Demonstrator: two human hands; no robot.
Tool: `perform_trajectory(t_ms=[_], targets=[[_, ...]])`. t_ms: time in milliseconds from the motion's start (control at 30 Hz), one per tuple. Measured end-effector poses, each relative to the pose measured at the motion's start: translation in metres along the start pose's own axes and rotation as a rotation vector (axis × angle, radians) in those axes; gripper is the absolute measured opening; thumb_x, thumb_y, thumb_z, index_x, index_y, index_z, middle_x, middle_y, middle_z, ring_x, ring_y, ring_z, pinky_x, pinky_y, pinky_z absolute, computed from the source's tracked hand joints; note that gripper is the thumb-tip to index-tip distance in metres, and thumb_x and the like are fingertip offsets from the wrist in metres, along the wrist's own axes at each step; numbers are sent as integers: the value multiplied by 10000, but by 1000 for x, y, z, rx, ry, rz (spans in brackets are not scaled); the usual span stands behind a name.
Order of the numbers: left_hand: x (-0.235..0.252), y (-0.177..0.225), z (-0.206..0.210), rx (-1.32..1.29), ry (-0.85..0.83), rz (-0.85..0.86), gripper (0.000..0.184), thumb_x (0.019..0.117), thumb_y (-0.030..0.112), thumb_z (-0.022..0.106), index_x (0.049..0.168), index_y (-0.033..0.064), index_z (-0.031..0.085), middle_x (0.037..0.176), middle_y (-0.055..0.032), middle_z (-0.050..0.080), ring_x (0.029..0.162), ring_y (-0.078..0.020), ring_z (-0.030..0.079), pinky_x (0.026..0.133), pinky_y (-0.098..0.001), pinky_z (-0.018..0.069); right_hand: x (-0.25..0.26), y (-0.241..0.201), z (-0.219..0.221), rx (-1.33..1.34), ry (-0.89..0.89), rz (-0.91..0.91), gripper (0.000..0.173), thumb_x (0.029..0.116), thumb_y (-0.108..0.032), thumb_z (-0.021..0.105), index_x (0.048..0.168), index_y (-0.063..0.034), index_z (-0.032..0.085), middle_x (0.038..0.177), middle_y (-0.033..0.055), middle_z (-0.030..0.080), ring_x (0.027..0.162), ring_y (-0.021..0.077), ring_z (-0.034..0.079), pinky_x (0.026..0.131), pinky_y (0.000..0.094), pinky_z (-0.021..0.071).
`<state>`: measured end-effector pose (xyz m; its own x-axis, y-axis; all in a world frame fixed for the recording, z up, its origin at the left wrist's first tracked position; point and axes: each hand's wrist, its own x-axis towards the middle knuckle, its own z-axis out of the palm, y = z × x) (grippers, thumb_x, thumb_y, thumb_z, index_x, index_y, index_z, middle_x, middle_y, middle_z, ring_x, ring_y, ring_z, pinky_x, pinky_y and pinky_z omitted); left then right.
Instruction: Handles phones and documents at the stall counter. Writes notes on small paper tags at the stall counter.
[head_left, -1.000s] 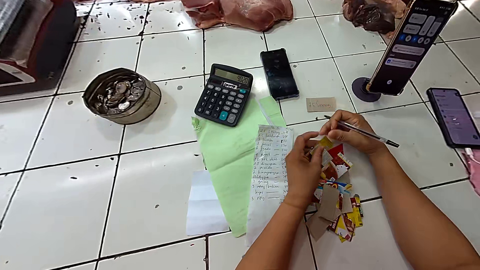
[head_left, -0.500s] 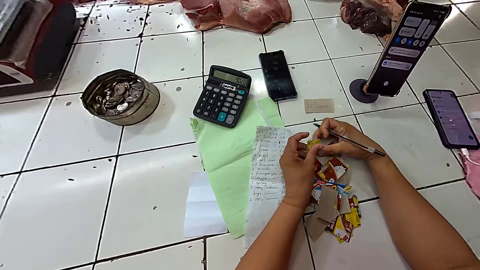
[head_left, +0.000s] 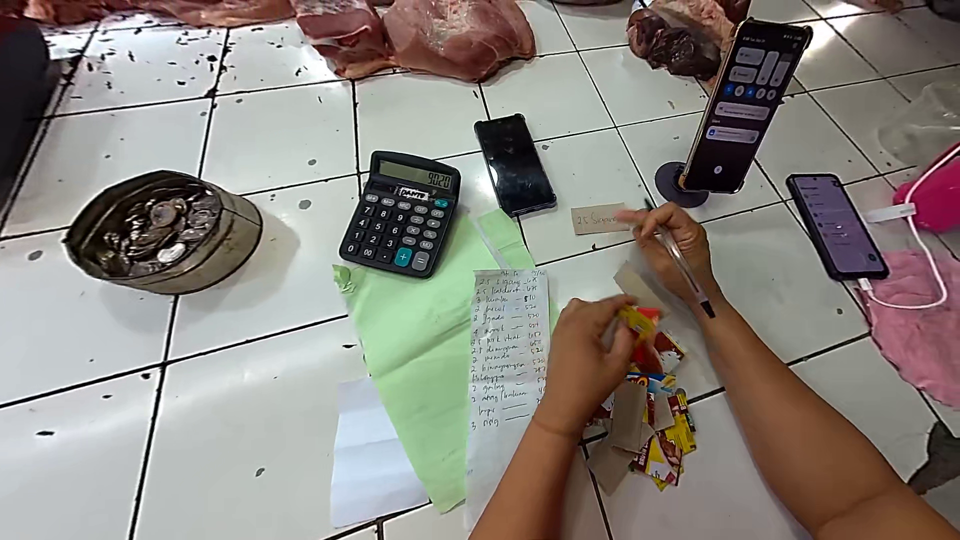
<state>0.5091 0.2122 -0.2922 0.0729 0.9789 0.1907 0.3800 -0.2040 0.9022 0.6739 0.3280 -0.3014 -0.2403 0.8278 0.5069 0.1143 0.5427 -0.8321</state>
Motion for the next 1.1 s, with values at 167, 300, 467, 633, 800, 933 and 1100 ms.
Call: perform_trajectory(t_ms=[167,300,467,633,800,933,1100], targets=[[-1,0,4,124,-34,207,268,991,276,613,1090,114,802,1179,-117,730,1055,-267,674,935,-409,526,-1,-8,0,-195,-442,157,109,860,-171,694,921,-86,726,1113,31,763,1188,132,636,1079,488,356],[1,-5,3,261,26,208,328,1006,332,585,1168,116,771,1278,-98,705,1203,-307,644,1064,-501,466,1,-5,-1,83,-348,255,96,958,-146,593,988,-66,637,1120,60,745,1147,131,692,1040,342,545],[-2,2,3,426,-347,235,618,994,587,510,1440,172,609,1534,-27,540,1464,-333,439,1196,-656,240,1,-8,-3,153,-166,266,225,996,-57,382,1013,-62,606,1158,80,744,1149,154,696,1034,336,546],[-2,2,0,407,-430,231,577,991,587,523,1394,192,646,1510,-1,566,1473,-331,424,1204,-680,173,-1,-4,3,21,-142,221,162,982,-75,489,1051,-52,634,1065,40,758,997,84,717,896,268,582],[-2,1,1,398,-402,241,502,1001,524,553,1342,179,683,1476,7,598,1446,-325,464,1197,-685,190,-1,-3,1,-72,-108,176,142,954,-53,529,1053,-49,632,1032,19,753,888,25,689,776,187,559],[-2,1,2,395,-393,237,489,1000,509,564,1331,171,689,1463,4,608,1439,-316,475,1199,-675,203,-1,-6,0,-168,-118,171,122,928,-22,535,981,-59,639,922,-23,734,701,-35,584,616,126,468],[-2,0,4,403,-321,237,435,1001,435,589,1303,142,701,1401,-38,649,1391,-313,528,1187,-647,274,-1,-9,3,-338,-183,205,132,924,-85,580,979,-85,700,916,-16,723,742,19,611,673,206,508]])
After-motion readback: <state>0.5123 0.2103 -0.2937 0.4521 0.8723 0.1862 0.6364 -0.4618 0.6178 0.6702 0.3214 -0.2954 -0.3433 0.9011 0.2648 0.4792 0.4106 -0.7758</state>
